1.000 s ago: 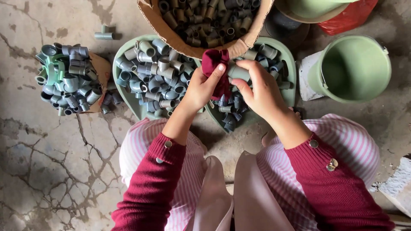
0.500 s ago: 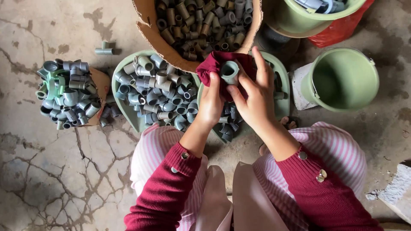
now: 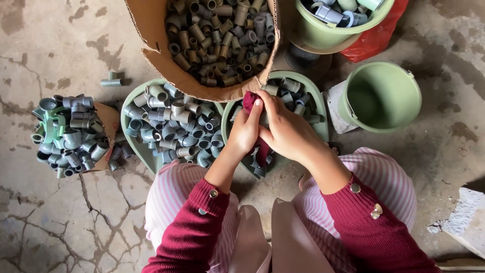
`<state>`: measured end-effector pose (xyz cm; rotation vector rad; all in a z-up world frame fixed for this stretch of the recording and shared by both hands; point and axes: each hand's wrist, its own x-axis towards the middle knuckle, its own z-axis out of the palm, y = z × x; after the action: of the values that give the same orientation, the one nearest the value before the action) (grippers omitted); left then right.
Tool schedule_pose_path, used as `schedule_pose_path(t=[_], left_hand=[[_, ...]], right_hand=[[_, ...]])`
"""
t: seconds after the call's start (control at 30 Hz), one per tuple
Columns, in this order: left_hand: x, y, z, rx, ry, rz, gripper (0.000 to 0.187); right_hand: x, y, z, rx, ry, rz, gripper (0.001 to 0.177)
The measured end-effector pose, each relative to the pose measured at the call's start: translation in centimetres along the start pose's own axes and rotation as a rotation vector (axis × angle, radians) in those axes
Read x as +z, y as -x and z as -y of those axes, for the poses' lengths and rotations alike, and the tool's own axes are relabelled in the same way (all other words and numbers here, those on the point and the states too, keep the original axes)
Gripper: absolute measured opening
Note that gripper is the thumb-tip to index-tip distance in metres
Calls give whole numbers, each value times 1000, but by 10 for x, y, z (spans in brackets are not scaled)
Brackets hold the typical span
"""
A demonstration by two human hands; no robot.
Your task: The person sits on the floor and repeatedly picks up small gray pipe fittings from a cardboard box. Using a red cloth, they wipe each fitting and place it into a green basin. The process continues with multiple fittings throughout the clip.
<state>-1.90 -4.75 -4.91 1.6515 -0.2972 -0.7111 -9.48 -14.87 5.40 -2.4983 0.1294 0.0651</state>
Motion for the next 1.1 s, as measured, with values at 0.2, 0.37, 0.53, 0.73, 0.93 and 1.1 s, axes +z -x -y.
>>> schedule_pose_path(t=[0.2,0.37,0.53,0.73,0.93,1.1], left_hand=[[-5,43,-112,-182,-128,22,78],[-8,31,-80,-46,1,-152,73],[-6,15,-30,269,338,-241,45],[-14,5,-17,914,-280,-36,20],[-22,23,-44,1111,-772,-110,39],[-11,12,-11,1032,-801,-162,23]], right_hand=[[-15,6,-1,-105,-39,133,45],[2,0,-15,-236,143,-234,40],[13,1,-36,-29,-42,-443,38],[8,2,-30,256,-564,-284,37],[0,4,-28,361,-544,-204,54],[15,5,-26,302,-450,-88,62]])
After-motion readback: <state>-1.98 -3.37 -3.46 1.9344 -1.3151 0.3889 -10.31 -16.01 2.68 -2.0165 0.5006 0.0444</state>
